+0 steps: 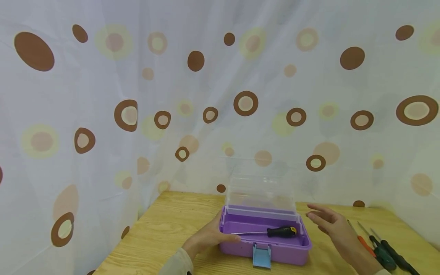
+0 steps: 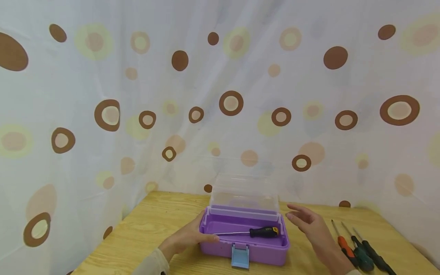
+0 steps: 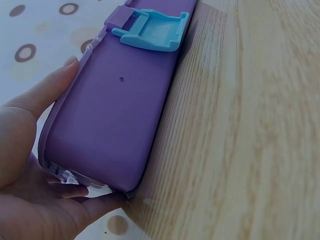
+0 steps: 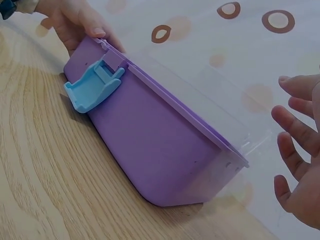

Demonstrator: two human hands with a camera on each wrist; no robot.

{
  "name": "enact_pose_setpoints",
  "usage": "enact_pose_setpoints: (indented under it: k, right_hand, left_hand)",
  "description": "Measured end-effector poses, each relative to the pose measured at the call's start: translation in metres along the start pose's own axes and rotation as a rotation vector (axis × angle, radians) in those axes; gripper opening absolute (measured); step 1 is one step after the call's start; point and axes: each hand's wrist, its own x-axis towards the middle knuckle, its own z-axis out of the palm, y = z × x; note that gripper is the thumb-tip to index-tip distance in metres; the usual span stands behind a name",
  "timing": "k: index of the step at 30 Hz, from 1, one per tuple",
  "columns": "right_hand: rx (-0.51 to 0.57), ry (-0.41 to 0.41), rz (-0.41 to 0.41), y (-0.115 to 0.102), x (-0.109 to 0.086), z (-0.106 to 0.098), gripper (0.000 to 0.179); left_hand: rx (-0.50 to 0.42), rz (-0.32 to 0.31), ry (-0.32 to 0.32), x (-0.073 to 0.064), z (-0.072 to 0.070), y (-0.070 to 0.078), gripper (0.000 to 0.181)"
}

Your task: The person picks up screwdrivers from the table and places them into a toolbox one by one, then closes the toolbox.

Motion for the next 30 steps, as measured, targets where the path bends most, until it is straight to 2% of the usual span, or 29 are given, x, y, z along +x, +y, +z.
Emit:
enact_pose_setpoints:
  k: [9, 18, 25, 30]
  right_hand:
    - [-0.024, -0.025, 0.032, 0.002, -0.001, -0.013, 0.043]
    - [-0.085, 0.009, 0.003, 0.007, -0.009, -0.02, 0.048]
    - [-0.119, 0.024, 0.064, 0.007, -0.013, -0.027, 0.049]
    - [-0.104, -0.011, 0.122, 0.011, -0.013, -0.038, 0.042]
  left_hand:
    - [0.023, -0.017, 0.02, -0.001, -0.002, 0.0, 0.118]
    - [0.023, -0.016, 0.01, -0.001, -0.002, -0.002, 0.118]
    - [0.019, -0.022, 0.018, 0.001, -0.001, -0.002, 0.118]
    - [0.028, -0.022, 0.021, 0.002, -0.001, -0.002, 0.117]
